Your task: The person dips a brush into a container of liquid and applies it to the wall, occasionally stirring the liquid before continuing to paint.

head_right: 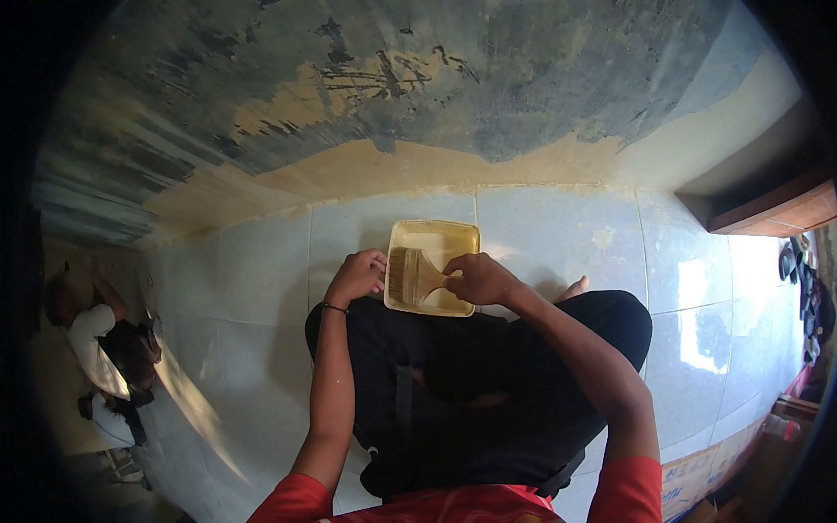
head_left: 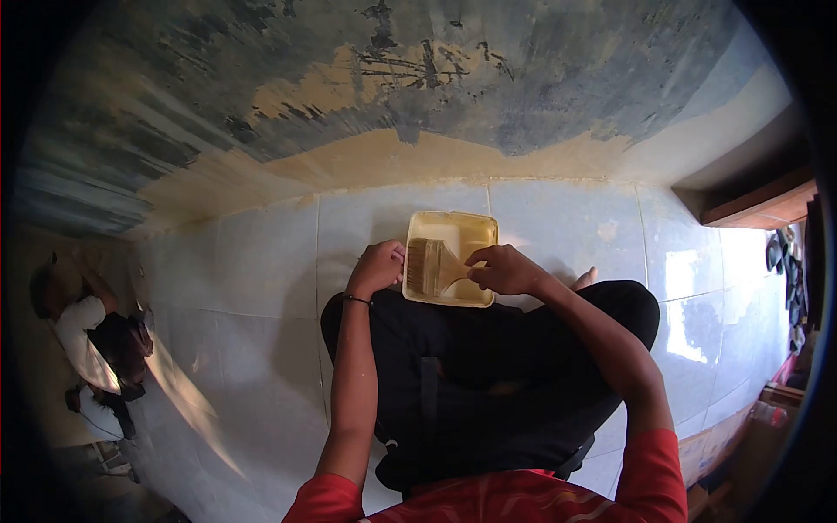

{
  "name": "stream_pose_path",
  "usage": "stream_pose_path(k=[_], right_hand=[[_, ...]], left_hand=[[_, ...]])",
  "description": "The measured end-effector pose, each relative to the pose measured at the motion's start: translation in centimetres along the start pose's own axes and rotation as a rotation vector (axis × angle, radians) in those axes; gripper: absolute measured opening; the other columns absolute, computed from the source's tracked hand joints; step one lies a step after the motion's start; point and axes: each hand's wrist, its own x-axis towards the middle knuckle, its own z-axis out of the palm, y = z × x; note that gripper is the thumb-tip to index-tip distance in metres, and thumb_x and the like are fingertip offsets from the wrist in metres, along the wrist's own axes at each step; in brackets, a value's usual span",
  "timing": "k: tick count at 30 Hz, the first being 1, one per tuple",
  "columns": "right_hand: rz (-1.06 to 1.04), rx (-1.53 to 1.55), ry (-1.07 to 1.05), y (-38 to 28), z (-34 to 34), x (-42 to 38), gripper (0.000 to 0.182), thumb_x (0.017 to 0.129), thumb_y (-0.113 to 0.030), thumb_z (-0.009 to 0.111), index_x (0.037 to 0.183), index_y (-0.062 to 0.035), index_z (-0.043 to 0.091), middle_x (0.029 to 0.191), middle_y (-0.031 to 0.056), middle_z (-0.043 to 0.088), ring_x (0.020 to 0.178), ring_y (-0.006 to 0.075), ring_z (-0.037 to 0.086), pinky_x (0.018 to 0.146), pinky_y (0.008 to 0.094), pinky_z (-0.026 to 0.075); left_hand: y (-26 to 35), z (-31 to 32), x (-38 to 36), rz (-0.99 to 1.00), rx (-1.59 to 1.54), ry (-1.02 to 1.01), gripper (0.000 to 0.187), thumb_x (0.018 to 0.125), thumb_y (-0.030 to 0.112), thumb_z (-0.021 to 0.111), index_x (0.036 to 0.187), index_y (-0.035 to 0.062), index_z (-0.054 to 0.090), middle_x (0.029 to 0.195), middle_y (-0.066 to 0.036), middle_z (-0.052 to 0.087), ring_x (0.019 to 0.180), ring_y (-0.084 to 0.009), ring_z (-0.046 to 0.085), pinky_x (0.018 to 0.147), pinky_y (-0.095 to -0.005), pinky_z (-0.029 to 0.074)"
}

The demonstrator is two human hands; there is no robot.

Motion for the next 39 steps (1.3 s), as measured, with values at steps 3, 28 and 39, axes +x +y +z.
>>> stream_pose_path(k=[3,28,39], right_hand=[[-0.106,-0.145,0.115,-0.5,-0.2,-0.5,0.027,0.082,-0.020,0.058,0.100,-0.0012,0.065,0.075,0.0208,0.066,0.070,0.0294,0.067,0.069,0.0362,0.053],[-0.197,-0.648,0.384,0.0,0.6,-1.5,0.012,0.075,-0.009,0.052,0.077,-0.0005,0.060,0.072,0.0205,0.061,0.065,0.0360,0.063,0.059,0.0448,0.051],[-0.066,-0.512,0.211,-1.3,1.8,-1.1,0.018,0.073,-0.011,0.052,0.079,0.0014,0.063,0.074,0.0232,0.063,0.070,0.0395,0.063,0.068,0.0466,0.052]], left_hand=[[-0.1,-0.1,0.3,-0.048,0.013,-0.013,0.019,0.082,0.005,0.045,0.088,-0.0022,0.061,0.072,-0.012,0.066,0.058,-0.0157,0.064,0.055,-0.0291,0.050],[-0.6,-0.1,0.2,0.031,0.106,0.000,0.021,0.085,0.009,0.046,0.095,-0.0027,0.060,0.080,-0.014,0.067,0.061,-0.0193,0.066,0.061,-0.0312,0.052],[-0.4,0.1,0.4,0.055,0.072,0.017,0.014,0.082,0.004,0.050,0.089,-0.0038,0.059,0.071,-0.011,0.065,0.059,-0.0158,0.064,0.057,-0.0293,0.051]])
